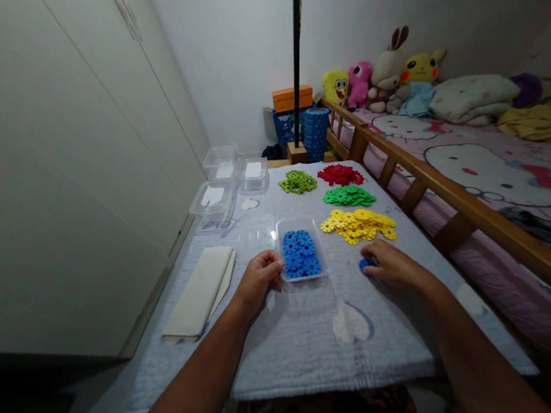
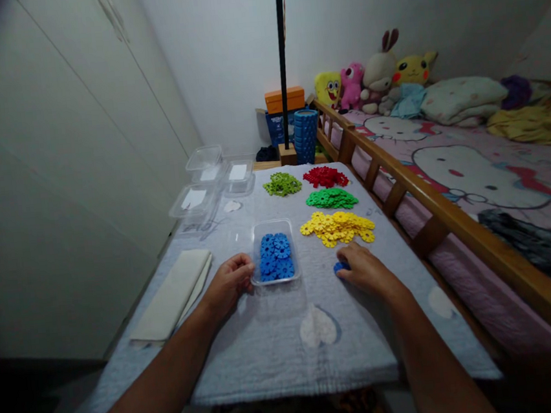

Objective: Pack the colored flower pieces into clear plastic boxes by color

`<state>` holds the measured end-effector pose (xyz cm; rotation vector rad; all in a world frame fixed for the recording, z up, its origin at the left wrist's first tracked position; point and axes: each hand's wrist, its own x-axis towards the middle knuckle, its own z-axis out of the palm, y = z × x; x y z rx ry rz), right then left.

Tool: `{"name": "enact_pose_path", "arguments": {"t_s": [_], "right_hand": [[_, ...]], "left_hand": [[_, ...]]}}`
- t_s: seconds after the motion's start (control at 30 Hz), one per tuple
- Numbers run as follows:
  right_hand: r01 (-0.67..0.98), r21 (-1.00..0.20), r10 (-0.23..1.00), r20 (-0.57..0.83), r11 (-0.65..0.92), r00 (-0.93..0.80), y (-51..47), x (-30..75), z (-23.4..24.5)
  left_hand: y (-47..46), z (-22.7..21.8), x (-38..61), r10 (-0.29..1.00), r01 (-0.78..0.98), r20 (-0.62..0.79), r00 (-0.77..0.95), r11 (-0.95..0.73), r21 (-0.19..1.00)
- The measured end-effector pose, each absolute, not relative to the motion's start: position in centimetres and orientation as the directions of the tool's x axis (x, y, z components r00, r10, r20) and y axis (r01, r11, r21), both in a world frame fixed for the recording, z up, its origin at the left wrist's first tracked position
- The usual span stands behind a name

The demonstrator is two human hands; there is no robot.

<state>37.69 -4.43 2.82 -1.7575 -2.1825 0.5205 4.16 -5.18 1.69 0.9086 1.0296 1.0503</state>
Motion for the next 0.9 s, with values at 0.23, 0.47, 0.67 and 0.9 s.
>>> {"name": "enact_pose_path", "arguments": {"t_s": [0.23,0.47,0.67,0.9], "right_hand": [[0.834,-0.532,0.973,-0.077,0.143,-0.216,-4.8,37.2,3.9],[0.562,-0.805,0.939,-0.019,0.189,-0.343,-4.0,32.8,7.6],[0.549,-0.783,0.932,0.105,0.293,-0.348,-2.2,27.2,8.5],[0.564,-0.749,0.936,0.236,0.347,-0.262,-1.2,25.1,7.4]], "left_hand": [[-5.2,1.7,4.2,0.964,-0.229,-0.210,0.164,0.244,0.942],[-5.1,1.5,4.2,0.966,-0.227,-0.201,0.162,0.235,0.945],[-5.1,1.4,4.1,0.964,-0.217,-0.200,0.174,0.236,0.947],[-5.1,1.6,4.2,0.963,-0.231,-0.201,0.180,0.240,0.943]]}}
